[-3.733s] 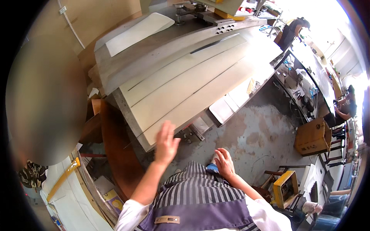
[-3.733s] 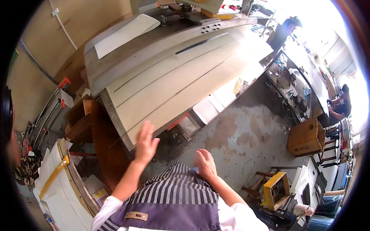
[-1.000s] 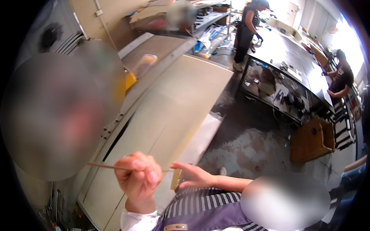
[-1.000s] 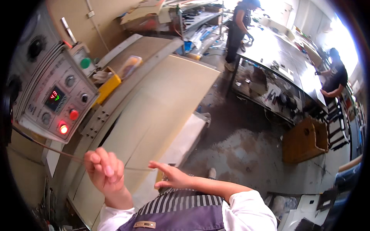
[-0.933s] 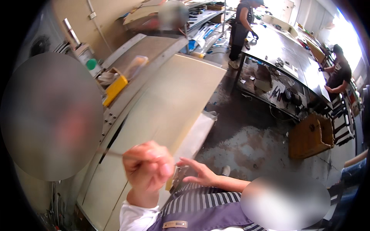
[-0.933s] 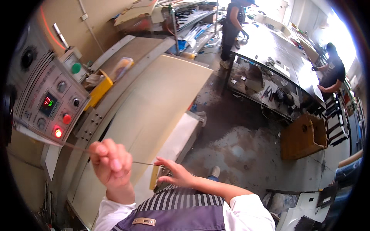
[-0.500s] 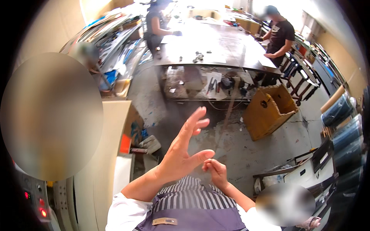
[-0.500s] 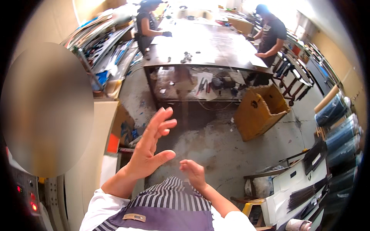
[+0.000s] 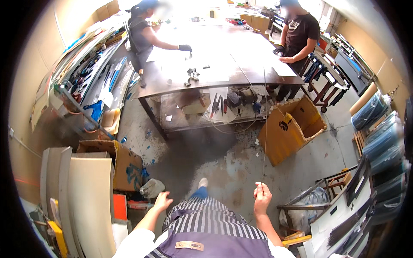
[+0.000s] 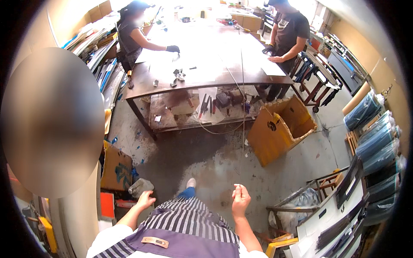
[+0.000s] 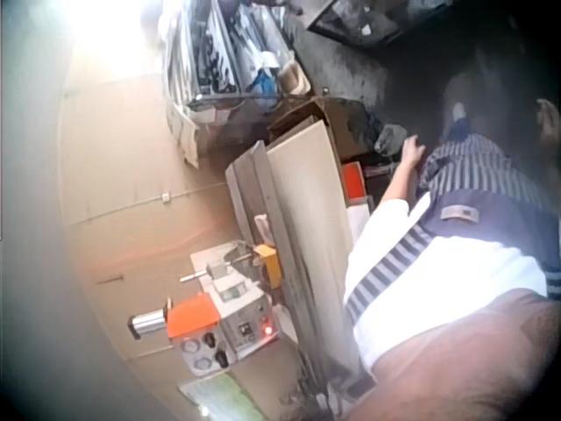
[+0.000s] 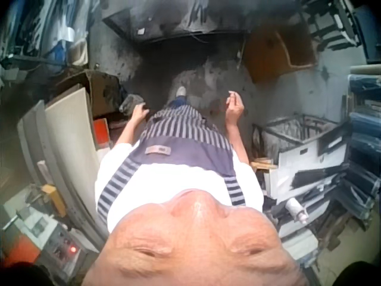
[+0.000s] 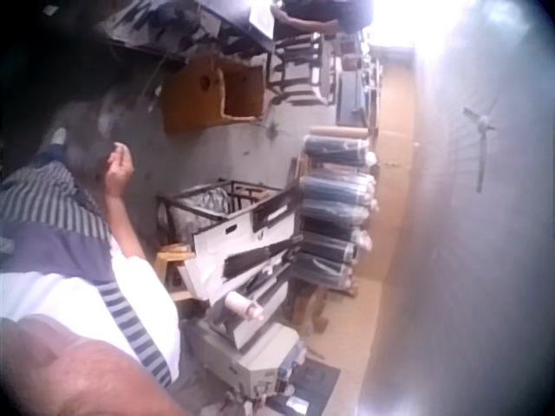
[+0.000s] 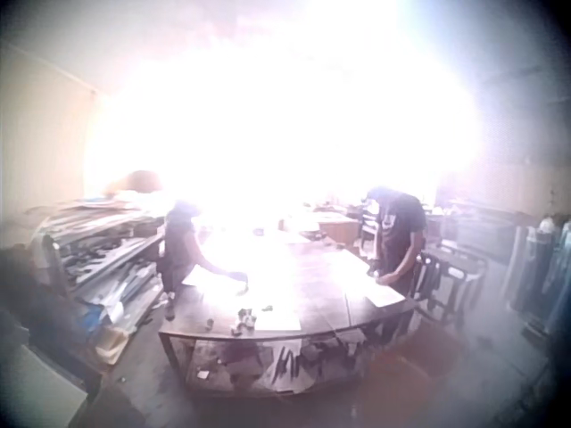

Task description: The person repeatedly picks up long thin strips from a table, carries them to a machine, feeds them through the machine, and returns to the table to repeat the process. The person also handles small rectangular pieces on the table between cycles.

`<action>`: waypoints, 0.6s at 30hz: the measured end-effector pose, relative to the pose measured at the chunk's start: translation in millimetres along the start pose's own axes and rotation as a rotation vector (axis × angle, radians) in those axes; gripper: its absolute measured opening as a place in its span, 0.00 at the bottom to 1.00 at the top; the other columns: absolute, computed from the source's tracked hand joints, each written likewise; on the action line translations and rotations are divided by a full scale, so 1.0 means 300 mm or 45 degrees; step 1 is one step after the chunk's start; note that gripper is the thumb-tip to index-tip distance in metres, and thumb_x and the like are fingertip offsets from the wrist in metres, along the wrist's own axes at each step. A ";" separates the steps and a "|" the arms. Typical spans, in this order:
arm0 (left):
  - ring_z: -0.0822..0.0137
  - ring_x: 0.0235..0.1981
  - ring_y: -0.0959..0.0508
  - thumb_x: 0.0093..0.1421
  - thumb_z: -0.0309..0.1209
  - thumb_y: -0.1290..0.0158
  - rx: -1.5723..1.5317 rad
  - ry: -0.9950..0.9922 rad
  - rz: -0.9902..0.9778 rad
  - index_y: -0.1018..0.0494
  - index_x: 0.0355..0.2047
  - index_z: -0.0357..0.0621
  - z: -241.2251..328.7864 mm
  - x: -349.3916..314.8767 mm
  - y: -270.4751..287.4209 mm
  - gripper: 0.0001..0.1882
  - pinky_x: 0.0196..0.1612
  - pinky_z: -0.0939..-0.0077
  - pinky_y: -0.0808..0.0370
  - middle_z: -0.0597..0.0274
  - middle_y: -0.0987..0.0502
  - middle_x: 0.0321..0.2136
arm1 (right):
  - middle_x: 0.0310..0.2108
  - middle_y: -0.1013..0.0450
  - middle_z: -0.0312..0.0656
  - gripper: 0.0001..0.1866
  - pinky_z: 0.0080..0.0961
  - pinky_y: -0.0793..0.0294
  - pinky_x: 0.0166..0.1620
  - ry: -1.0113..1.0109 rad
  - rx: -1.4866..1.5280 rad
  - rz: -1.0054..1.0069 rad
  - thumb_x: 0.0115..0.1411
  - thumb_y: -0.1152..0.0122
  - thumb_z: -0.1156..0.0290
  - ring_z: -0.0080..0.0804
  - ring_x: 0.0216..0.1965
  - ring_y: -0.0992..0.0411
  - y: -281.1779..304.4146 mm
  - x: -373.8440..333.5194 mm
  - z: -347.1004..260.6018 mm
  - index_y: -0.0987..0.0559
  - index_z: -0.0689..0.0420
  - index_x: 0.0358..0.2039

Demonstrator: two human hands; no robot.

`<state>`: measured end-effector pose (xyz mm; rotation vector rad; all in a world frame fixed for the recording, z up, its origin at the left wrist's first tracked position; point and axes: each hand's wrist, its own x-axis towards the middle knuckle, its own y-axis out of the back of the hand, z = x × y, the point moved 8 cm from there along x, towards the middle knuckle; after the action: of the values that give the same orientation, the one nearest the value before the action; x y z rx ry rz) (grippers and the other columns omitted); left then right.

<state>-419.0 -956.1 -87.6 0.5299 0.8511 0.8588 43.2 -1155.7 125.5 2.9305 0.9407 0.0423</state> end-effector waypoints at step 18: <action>0.59 0.41 0.19 0.56 0.34 0.39 -0.152 -0.260 0.105 0.29 0.54 0.39 0.700 1.183 0.479 0.26 0.48 0.68 0.23 0.48 0.25 0.48 | 0.14 0.33 0.33 0.11 0.23 0.38 0.24 0.018 -0.595 0.049 0.64 0.44 0.68 0.18 0.19 0.36 -0.304 1.133 0.095 0.20 0.63 0.32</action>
<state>-178.2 -598.2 -19.4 0.5403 0.5909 0.9075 267.9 -885.1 93.1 2.5169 0.7519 0.2485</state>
